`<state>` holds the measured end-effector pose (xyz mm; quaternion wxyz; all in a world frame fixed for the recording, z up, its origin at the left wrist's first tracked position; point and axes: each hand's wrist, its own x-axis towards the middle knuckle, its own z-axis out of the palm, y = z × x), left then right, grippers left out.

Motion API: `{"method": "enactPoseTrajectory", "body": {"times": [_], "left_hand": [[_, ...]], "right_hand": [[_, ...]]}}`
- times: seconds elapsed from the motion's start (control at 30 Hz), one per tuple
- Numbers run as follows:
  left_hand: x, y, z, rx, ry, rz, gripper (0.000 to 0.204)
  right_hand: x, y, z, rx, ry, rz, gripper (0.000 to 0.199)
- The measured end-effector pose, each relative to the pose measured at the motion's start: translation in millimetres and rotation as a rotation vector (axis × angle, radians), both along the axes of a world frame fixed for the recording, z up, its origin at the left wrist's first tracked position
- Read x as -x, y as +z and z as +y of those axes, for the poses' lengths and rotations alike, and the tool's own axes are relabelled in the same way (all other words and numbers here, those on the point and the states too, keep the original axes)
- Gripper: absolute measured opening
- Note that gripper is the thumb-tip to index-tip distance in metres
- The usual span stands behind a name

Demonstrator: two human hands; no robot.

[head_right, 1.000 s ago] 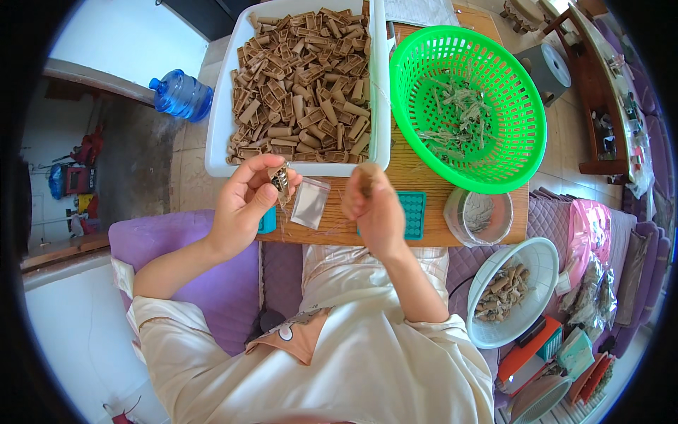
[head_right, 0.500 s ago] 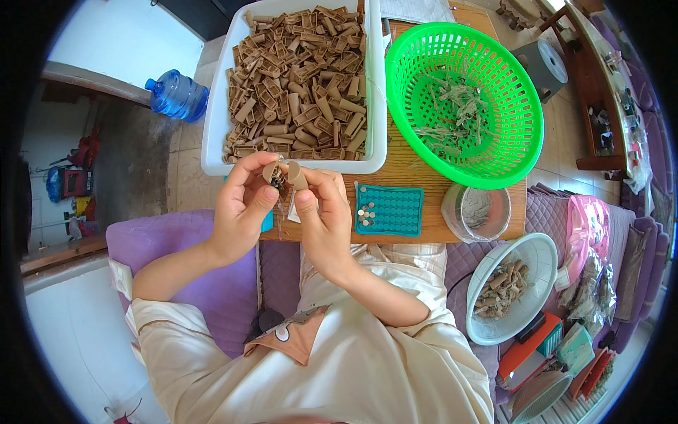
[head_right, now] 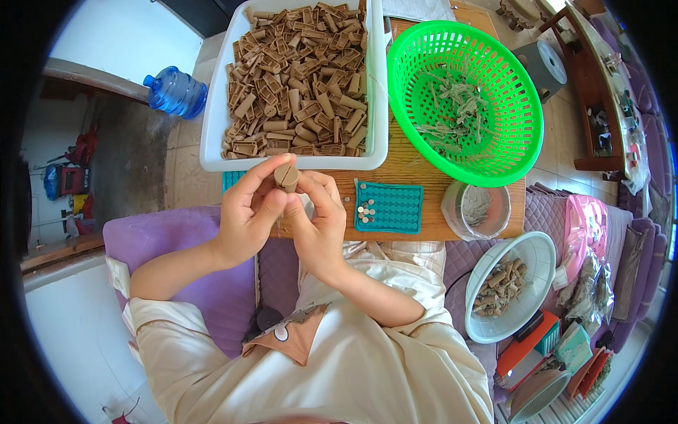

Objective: The person assembles small brown components and white plastic parts by hand, inserting one piece into another.

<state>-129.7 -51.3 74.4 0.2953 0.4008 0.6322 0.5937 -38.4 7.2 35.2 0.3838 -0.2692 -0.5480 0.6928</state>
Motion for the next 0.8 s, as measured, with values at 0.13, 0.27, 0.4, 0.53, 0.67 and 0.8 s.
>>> {"method": "enactPoseTrajectory", "body": {"times": [0.13, 0.27, 0.4, 0.53, 0.67, 0.8], "left_hand": [[6.0, 2.4, -4.8, 0.066, -0.119, 0.155, 0.044], [5.9, 3.7, -4.8, 0.146, -0.172, 0.210, 0.043], [3.7, 4.4, -4.6, 0.037, -0.209, 0.240, 0.030], [0.7, 3.7, -6.0, 0.016, -0.225, 0.208, 0.030], [-0.2, 3.2, -7.5, -0.009, -0.254, 0.262, 0.031], [-0.1, 1.6, -7.7, -0.014, -0.269, 0.243, 0.035]], "right_hand": [[-2.7, -1.4, 1.5, -0.062, 0.053, -0.046, 0.019], [0.2, -2.1, 2.5, -0.279, 0.120, -0.137, 0.017], [-2.1, -6.5, -4.0, -0.368, 0.262, -0.035, 0.013], [1.1, -7.7, -13.9, -0.506, 0.142, 0.002, 0.006], [-0.5, -8.2, -24.1, -0.388, 0.111, -0.016, 0.005], [-3.6, -13.1, -20.0, -0.506, 0.125, -0.050, 0.006]]}}
